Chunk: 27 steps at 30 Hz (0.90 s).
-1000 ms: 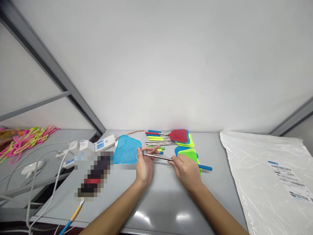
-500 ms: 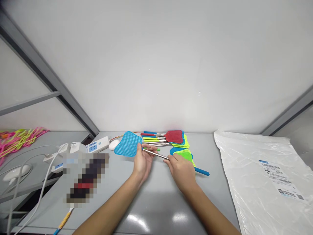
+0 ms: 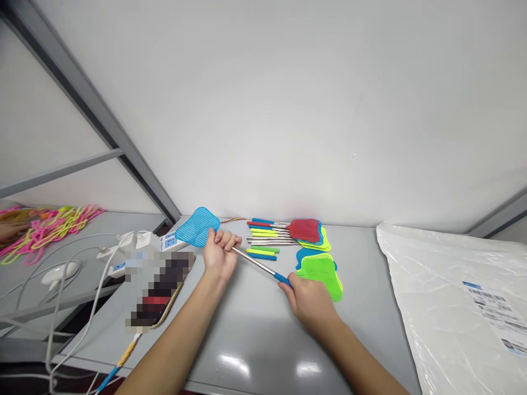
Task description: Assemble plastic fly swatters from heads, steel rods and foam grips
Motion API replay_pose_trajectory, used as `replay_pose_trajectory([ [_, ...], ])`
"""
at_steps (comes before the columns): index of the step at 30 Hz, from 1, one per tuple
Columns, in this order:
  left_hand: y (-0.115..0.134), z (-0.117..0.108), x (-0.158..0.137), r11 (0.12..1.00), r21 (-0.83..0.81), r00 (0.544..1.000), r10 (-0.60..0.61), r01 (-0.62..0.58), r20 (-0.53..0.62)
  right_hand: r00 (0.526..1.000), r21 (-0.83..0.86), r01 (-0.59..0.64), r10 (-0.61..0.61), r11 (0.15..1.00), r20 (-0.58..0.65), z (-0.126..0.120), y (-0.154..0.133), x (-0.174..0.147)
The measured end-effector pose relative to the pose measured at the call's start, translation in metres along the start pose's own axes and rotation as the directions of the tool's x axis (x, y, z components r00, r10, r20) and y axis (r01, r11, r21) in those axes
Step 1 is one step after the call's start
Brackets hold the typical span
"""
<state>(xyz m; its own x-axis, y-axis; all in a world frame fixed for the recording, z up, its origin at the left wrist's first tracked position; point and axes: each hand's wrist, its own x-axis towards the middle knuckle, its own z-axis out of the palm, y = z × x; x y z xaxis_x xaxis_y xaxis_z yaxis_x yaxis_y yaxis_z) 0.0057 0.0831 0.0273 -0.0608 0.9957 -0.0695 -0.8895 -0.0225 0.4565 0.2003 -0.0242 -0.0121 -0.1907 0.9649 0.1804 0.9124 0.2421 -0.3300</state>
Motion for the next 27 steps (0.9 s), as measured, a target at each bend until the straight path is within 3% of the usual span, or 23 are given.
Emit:
replay_pose_trajectory([
  [3,-0.027,0.01,-0.022,0.99,0.104,0.992,-0.106,0.098,0.069,0.998,0.045,-0.05,0.052,0.998,-0.029,0.005,-0.012,0.001],
  [5,-0.042,0.014,-0.035,0.976,0.199,0.983,-0.12,0.091,0.14,0.996,0.107,-0.073,0.078,0.992,-0.045,0.005,-0.013,0.001],
  [10,-0.053,0.01,-0.046,0.897,0.432,0.966,-0.185,0.092,0.179,0.994,0.239,-0.091,0.102,0.967,-0.038,0.005,-0.004,0.0],
  [22,-0.053,0.004,-0.044,0.865,0.469,0.929,-0.305,0.178,0.21,0.993,0.316,-0.102,0.117,0.943,-0.031,0.006,-0.003,0.002],
  [27,-0.053,-0.001,-0.047,0.854,0.501,0.924,-0.294,0.14,0.243,0.993,0.339,-0.075,0.103,0.938,-0.063,0.002,-0.002,0.004],
])
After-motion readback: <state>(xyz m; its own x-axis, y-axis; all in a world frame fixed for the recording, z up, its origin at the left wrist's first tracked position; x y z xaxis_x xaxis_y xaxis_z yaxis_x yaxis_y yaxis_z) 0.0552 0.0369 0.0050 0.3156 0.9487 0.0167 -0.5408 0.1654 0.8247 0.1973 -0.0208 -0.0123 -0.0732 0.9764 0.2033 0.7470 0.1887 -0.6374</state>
